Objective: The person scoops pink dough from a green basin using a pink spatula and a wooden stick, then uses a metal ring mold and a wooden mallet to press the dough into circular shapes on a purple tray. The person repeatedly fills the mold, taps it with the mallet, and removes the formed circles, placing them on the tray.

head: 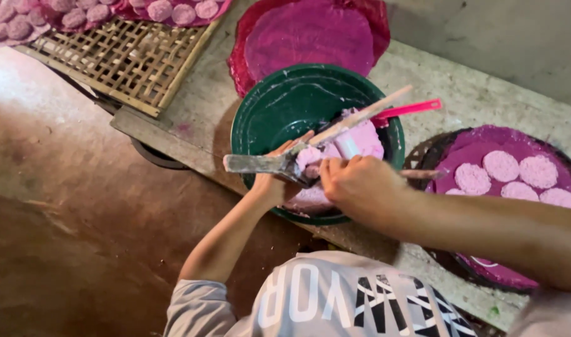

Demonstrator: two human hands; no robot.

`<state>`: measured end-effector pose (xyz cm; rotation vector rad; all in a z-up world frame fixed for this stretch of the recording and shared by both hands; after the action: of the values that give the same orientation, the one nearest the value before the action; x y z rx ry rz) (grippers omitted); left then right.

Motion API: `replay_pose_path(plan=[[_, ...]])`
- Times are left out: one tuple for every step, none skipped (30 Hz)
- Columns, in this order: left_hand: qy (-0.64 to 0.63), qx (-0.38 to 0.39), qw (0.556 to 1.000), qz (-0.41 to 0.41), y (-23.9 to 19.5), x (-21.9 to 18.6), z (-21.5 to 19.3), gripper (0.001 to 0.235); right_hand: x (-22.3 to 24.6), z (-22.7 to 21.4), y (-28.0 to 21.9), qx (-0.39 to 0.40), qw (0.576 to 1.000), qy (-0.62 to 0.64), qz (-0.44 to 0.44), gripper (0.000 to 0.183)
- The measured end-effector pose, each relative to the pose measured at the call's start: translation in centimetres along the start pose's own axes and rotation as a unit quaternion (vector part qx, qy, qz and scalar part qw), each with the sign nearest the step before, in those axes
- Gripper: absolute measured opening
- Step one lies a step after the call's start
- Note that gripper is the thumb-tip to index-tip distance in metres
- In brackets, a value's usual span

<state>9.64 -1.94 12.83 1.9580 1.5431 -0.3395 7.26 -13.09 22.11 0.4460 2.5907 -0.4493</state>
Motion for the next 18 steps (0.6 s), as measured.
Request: replay_pose_path(plan=[[-0.009, -0.011, 1.0, 0.01, -0.3, -0.3, 0.1, 0.071, 0.6, 0.5, 0.2, 0.002, 1.0, 0.009, -0.004, 0.022], [-0.017, -0.024, 0.999, 0.02, -0.3, -0.3, 0.0, 0.069, 0.6, 0.4, 0.0, 0.005, 0.999, 0.032, -0.008, 0.024], [-0.069, -0.018, 0.997, -0.032, -0.5, 1.0, -0.1, 0.063, 0.3, -0.2, -0.8, 0.008, 0.998, 0.054, -0.012, 0.027], [-0.123, -0.011, 0.989, -0.085, -0.9, 2.2, -0.1, 0.056, -0.2, -1.3, -1.5, 0.012, 0.997, 0.077, -0.018, 0.03], [-0.175, -0.004, 0.975, -0.138, -1.4, 3.3, 0.1, 0.05, -1.8, -2.2, -2.5, 0.036, 0.991, 0.128, 0.012, 0.032], [-0.115, -0.016, 0.984, -0.133, -1.7, 3.5, -1.0, 0.055, -3.7, -3.4, -4.1, 0.058, 0.981, 0.178, 0.042, 0.034], [-0.054, -0.028, 0.99, -0.129, -2.0, 3.8, -2.5, 0.06, -4.9, -4.5, -5.8, 0.076, 0.983, 0.157, 0.06, 0.041], [0.008, -0.043, 0.992, -0.121, -1.8, 3.6, -3.7, 0.066, -6.0, -5.3, -6.6, 0.092, 0.984, 0.132, 0.079, 0.047], [-0.002, -0.06, 0.997, -0.055, -1.3, 2.5, -4.4, 0.066, -6.1, -5.3, -6.2, 0.102, 0.984, 0.128, 0.067, 0.045], [-0.011, -0.07, 0.997, 0.01, -1.3, 1.2, -4.9, 0.066, -5.6, -4.8, -5.7, 0.114, 0.984, 0.129, 0.054, 0.042], [-0.02, -0.08, 0.994, 0.075, -1.4, -0.2, -5.0, 0.066, -4.9, -3.6, -5.2, 0.126, 0.982, 0.131, 0.042, 0.04], [0.008, -0.094, 0.993, 0.066, -1.4, -0.6, -4.7, 0.069, -4.3, -3.0, -4.2, 0.076, 0.991, 0.106, 0.043, 0.042], [0.035, -0.108, 0.992, 0.058, -1.3, -1.1, -4.2, 0.073, -3.2, -2.2, -3.0, 0.025, 0.995, 0.08, 0.045, 0.045], [0.069, -0.13, 0.988, 0.054, -0.7, -1.5, -4.3, 0.076, -1.9, -0.7, -1.6, 0.027, 0.997, 0.05, 0.049, 0.04], [0.051, -0.111, 0.992, 0.028, -0.1, -1.1, -3.8, 0.075, -0.8, 0.5, -0.6, 0.029, 0.998, 0.02, 0.053, 0.035], [0.029, -0.083, 0.996, -0.003, -0.1, -0.7, -2.8, 0.074, 0.4, 1.4, 0.1, 0.023, 0.998, 0.025, 0.044, 0.033], [0.006, -0.056, 0.998, -0.034, -0.3, -0.2, -1.8, 0.073, 1.0, 1.9, 0.8, 0.017, 0.999, 0.03, 0.036, 0.032], [0.009, -0.057, 0.998, -0.034, -0.4, 0.0, -1.7, 0.071, 1.2, 1.8, 0.9, 0.009, 0.999, 0.034, 0.029, 0.03]])
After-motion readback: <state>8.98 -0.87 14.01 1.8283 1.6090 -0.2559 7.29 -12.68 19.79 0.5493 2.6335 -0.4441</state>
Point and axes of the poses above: each hand's wrist, its own y-axis towards the middle knuckle, its own z-axis out of the palm, x = y × z, the point moved 9 cm from there along y, towards the middle knuckle, and after that the axes turned 9 degrees about x, right-handed, at the moved point
